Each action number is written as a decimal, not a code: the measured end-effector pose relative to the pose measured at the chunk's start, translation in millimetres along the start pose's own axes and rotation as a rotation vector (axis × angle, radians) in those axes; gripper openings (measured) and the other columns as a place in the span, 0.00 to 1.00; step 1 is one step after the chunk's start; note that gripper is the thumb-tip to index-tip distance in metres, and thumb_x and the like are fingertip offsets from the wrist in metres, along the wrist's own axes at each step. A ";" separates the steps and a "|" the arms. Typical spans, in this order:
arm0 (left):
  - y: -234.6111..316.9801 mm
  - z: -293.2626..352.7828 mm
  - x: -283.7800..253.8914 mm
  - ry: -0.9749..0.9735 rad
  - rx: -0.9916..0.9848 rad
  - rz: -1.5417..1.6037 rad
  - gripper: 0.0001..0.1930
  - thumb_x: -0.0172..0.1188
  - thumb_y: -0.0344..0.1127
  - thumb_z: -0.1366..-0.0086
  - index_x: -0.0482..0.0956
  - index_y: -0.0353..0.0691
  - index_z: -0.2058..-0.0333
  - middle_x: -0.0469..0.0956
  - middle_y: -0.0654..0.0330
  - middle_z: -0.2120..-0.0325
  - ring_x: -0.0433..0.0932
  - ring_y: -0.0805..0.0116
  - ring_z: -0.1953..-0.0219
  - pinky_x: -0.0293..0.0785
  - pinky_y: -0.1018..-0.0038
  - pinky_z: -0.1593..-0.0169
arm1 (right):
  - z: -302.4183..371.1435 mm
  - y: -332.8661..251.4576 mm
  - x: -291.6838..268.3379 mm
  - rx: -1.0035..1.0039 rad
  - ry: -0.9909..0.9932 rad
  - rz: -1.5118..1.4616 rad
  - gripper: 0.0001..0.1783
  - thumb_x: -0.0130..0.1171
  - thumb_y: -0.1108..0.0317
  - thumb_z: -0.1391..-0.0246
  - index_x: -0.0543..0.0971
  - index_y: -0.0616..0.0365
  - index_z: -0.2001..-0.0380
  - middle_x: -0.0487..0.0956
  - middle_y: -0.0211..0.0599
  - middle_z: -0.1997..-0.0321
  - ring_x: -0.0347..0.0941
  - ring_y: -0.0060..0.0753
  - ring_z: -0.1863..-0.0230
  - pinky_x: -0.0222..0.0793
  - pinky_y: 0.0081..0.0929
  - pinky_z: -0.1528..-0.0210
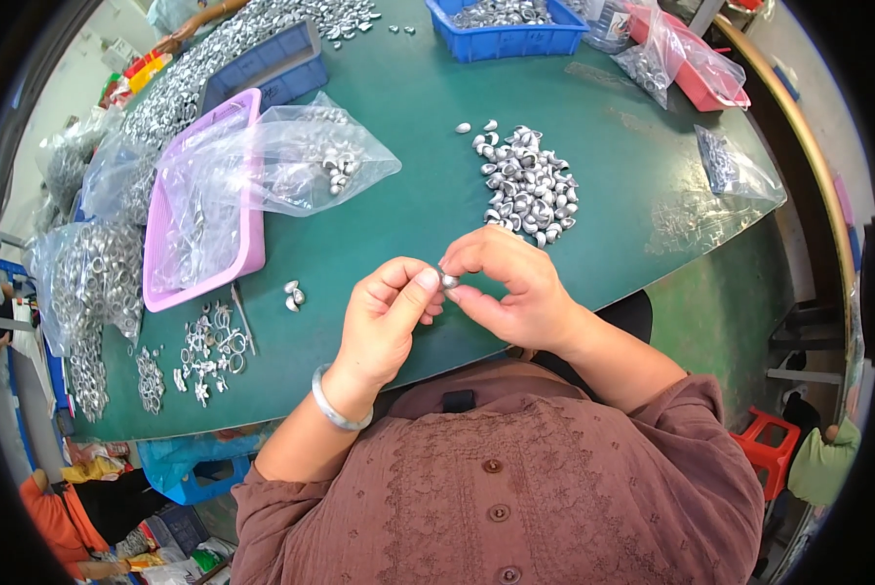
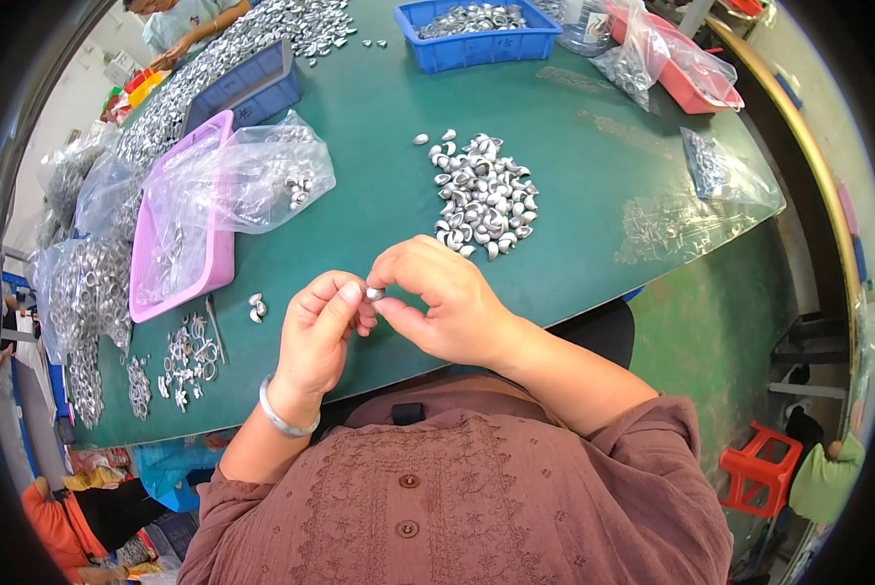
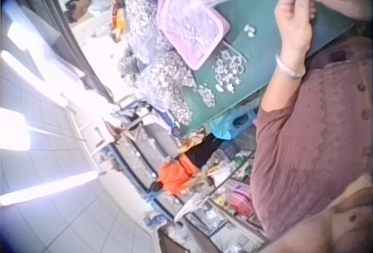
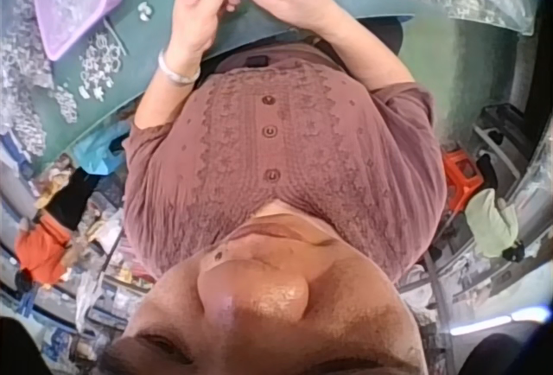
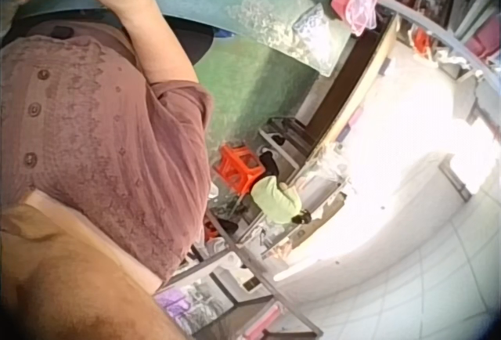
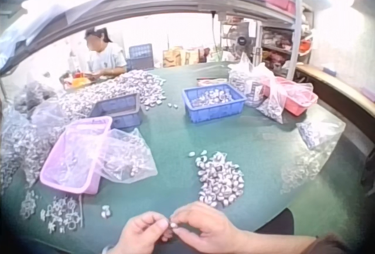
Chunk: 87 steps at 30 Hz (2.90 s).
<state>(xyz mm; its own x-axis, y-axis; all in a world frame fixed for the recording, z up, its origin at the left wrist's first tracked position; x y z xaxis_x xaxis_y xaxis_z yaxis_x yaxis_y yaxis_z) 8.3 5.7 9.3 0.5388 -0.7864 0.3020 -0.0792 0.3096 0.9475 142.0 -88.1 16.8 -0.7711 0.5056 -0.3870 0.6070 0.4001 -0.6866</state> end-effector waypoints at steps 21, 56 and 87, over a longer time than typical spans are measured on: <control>-6.3 0.6 -7.2 -0.152 -0.368 0.570 0.11 0.49 0.39 0.39 0.72 0.38 0.73 0.69 0.63 0.80 0.64 0.73 0.78 0.61 0.79 0.73 | 5.1 -2.4 2.8 0.253 -0.040 -0.288 0.06 0.54 0.78 0.54 0.76 0.63 0.70 0.75 0.35 0.71 0.73 0.24 0.71 0.68 0.18 0.68; -10.2 5.9 -4.5 -0.105 0.294 -0.006 0.08 0.51 0.28 0.39 0.71 0.34 0.62 0.73 0.63 0.68 0.71 0.79 0.69 0.69 0.83 0.65 | 4.4 -11.8 -0.8 0.137 0.021 -0.216 0.07 0.58 0.81 0.58 0.74 0.61 0.73 0.74 0.34 0.74 0.73 0.24 0.73 0.67 0.18 0.72; -16.8 2.0 -4.4 0.038 -0.300 0.270 0.08 0.51 0.32 0.40 0.72 0.35 0.64 0.72 0.63 0.74 0.69 0.77 0.74 0.65 0.82 0.70 | 4.2 18.4 -16.2 0.103 -0.203 0.046 0.10 0.56 0.79 0.64 0.74 0.56 0.73 0.73 0.32 0.67 0.66 0.37 0.60 0.62 0.29 0.58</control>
<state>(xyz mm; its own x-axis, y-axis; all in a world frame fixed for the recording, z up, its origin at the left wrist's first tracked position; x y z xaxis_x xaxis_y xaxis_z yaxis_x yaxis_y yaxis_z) 5.6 2.8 -7.8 0.5629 -0.6373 0.5263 0.0230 0.6486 0.7608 164.9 -92.1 7.8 -0.7721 0.3537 -0.5280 0.6277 0.2944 -0.7206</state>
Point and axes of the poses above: each hand's wrist, its own z-axis away from the middle knuckle, its own x-axis out of the palm, y = z × x, the point moved 1 cm from there along -z, towards the middle knuckle
